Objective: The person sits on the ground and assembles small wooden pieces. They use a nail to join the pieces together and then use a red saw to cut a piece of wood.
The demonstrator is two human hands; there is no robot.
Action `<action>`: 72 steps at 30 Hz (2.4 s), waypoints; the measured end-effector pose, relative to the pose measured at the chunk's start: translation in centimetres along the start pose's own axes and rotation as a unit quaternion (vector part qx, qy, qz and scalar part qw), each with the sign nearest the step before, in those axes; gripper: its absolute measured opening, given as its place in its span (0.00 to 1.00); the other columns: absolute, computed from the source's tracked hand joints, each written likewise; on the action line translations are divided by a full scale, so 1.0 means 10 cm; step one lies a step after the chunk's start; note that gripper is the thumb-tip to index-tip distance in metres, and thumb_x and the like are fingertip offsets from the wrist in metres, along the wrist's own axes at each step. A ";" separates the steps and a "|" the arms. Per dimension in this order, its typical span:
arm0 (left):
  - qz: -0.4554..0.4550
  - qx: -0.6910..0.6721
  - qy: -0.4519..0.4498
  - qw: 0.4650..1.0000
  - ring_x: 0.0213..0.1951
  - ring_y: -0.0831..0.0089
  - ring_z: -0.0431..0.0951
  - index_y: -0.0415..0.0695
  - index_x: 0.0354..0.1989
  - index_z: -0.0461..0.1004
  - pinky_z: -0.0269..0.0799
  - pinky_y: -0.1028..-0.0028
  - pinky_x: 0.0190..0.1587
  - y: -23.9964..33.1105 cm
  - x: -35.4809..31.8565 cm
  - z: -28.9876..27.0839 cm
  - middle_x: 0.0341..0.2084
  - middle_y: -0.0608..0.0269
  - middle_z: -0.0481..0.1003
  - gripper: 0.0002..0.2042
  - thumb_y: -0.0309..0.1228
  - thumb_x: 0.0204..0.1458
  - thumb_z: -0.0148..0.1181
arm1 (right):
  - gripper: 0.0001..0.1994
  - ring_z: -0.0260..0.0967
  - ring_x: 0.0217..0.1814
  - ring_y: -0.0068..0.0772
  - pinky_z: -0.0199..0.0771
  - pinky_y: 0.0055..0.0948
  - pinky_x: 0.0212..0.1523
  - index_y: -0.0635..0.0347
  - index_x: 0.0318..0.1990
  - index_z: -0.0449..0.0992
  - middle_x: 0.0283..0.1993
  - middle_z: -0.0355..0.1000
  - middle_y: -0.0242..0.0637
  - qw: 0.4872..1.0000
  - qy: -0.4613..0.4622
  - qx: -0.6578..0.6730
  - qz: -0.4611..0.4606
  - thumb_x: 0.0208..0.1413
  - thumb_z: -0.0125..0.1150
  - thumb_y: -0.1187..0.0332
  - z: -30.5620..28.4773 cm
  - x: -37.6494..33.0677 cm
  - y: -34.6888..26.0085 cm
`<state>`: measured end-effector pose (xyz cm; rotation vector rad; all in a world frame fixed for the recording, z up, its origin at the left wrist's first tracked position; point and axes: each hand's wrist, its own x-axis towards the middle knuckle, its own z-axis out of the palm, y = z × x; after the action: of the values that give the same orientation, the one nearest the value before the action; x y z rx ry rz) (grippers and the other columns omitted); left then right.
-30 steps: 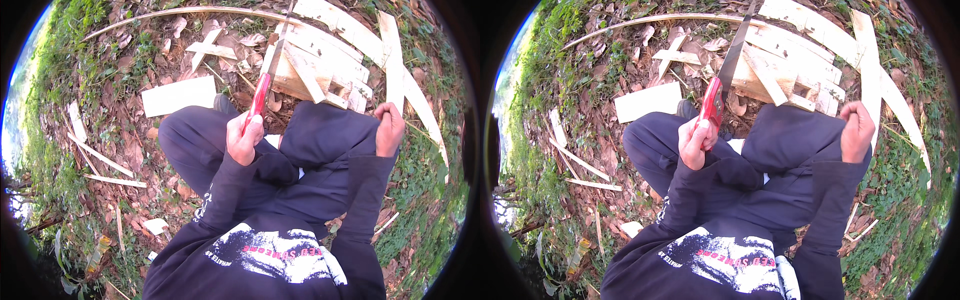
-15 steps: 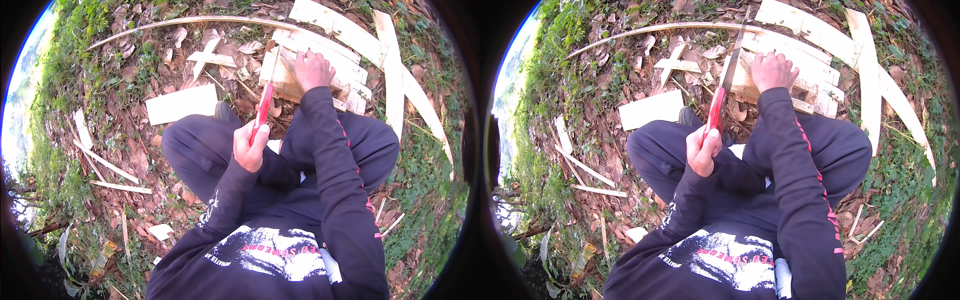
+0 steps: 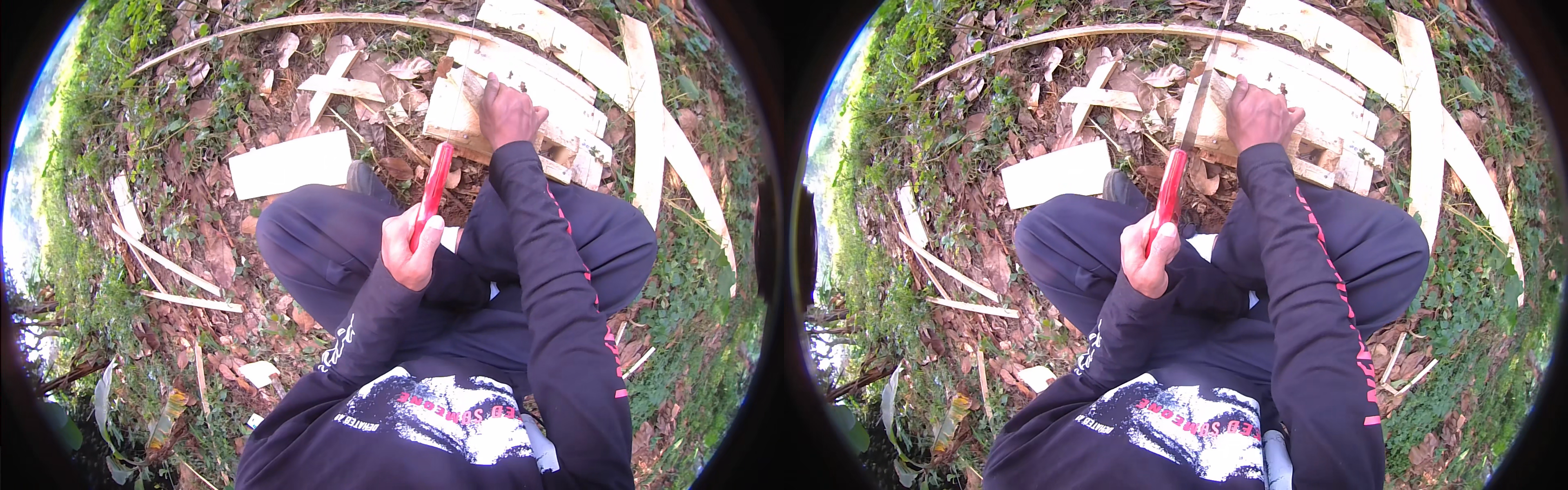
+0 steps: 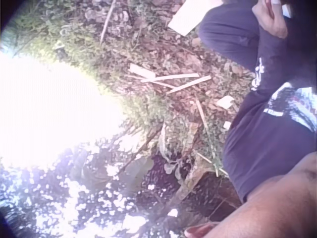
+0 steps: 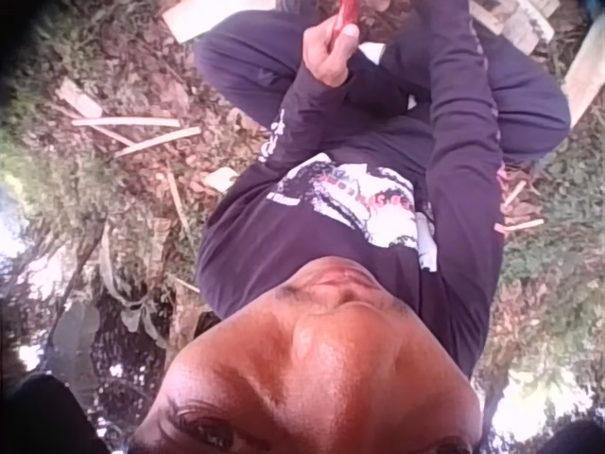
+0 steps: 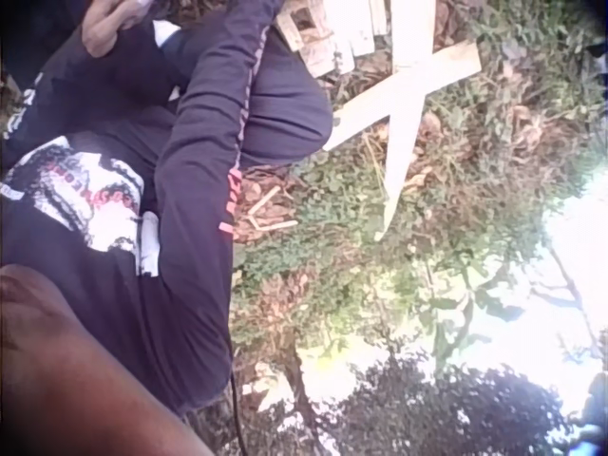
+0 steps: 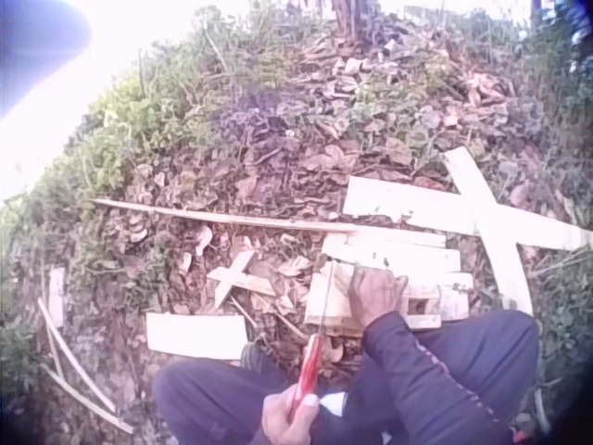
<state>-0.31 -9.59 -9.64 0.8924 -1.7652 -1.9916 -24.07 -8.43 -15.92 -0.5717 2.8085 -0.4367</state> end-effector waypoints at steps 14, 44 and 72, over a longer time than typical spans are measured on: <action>0.049 0.051 -0.023 0.997 0.16 0.72 0.60 0.35 0.28 0.69 0.57 0.72 0.23 0.13 0.05 0.03 0.13 0.62 0.60 0.06 0.24 0.55 0.55 | 0.14 0.62 0.23 0.33 0.63 0.30 0.28 0.64 0.33 0.68 0.22 0.65 0.39 0.894 0.293 0.293 -0.170 0.69 0.47 0.65 -0.26 -0.07 0.25; 0.018 0.035 -0.013 0.999 0.22 0.82 0.56 0.37 0.26 0.66 0.51 0.74 0.25 0.15 0.02 0.08 0.16 0.71 0.58 0.10 0.30 0.57 0.54 | 0.10 0.64 0.38 0.23 0.67 0.25 0.44 0.64 0.38 0.69 0.36 0.67 0.34 0.892 0.229 0.374 -0.112 0.65 0.56 0.65 -1.61 -1.04 0.85; 0.002 -0.001 -0.004 1.000 0.19 0.79 0.56 0.37 0.24 0.65 0.53 0.72 0.23 -0.08 0.00 0.04 0.13 0.67 0.57 0.11 0.28 0.58 0.53 | 0.23 0.73 0.50 0.51 0.63 0.45 0.59 0.65 0.47 0.77 0.46 0.77 0.50 0.987 0.046 0.153 -0.036 0.65 0.43 0.53 -0.50 -0.09 0.44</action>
<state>-0.44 -9.10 -10.41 0.8817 -1.7669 -1.9962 -26.20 -2.97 -12.65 -0.5987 2.7328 -0.9091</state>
